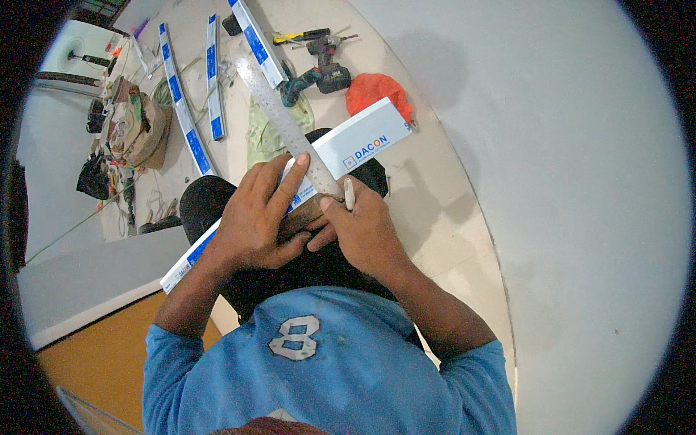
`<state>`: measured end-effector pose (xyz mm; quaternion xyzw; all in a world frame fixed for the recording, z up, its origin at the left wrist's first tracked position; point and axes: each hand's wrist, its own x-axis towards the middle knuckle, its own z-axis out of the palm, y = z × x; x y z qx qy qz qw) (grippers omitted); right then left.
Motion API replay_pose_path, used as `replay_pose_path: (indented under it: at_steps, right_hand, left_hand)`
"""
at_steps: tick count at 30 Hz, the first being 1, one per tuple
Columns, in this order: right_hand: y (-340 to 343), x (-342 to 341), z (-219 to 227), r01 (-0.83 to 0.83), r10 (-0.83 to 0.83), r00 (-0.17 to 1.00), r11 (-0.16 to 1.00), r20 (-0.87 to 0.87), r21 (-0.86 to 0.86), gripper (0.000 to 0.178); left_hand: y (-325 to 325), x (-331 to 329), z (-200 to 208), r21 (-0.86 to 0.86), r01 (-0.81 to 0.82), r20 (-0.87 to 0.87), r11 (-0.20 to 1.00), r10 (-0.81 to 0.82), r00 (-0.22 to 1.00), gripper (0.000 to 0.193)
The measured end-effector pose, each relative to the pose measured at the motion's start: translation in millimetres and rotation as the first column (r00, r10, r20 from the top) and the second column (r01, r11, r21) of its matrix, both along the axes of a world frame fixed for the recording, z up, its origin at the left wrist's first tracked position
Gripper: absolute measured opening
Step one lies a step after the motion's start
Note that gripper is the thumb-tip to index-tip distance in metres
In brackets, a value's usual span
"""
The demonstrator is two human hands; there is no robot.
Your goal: The person measures and marks an aluminum profile, then uses an angle grinder to cut it. After cutting, they use a cordless drill to create holes in the profile.
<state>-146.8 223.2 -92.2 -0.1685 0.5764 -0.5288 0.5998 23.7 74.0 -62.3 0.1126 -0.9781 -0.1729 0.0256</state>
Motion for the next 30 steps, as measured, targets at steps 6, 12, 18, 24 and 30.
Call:
replay_pose_path:
  at_steps: [6,12,18,24,30]
  right_hand:
    - [-0.9,0.1,2.4,0.025,-0.025,0.995,1.000,0.095,-0.001,0.025]
    - [2.9,0.4,-10.4,-0.014,0.014,0.999,1.000,0.051,-0.014,0.030]
    - [0.7,-2.6,-1.5,-0.010,0.009,0.996,1.000,0.094,0.011,0.023]
    - [14.0,-24.1,9.7,-0.113,0.117,0.993,0.984,-0.026,0.136,0.037]
    - [48.4,-87.3,19.9,0.025,-0.050,0.994,0.973,-0.101,-0.230,0.040]
  left_hand:
    - [-2.7,1.6,-7.9,-0.055,0.029,-0.006,0.998,-0.029,1.000,0.115]
    - [-4.0,-0.7,-3.1,-0.027,0.038,0.018,0.999,-0.038,0.999,0.116]
    - [-4.4,0.0,-3.7,-0.011,0.031,0.013,0.999,-0.031,0.999,0.116]
    - [-3.3,-1.1,-1.4,-0.020,0.022,0.041,1.000,-0.021,0.999,0.115]
    - [0.1,1.6,-0.8,-0.038,0.016,0.035,0.999,-0.015,0.999,0.117]
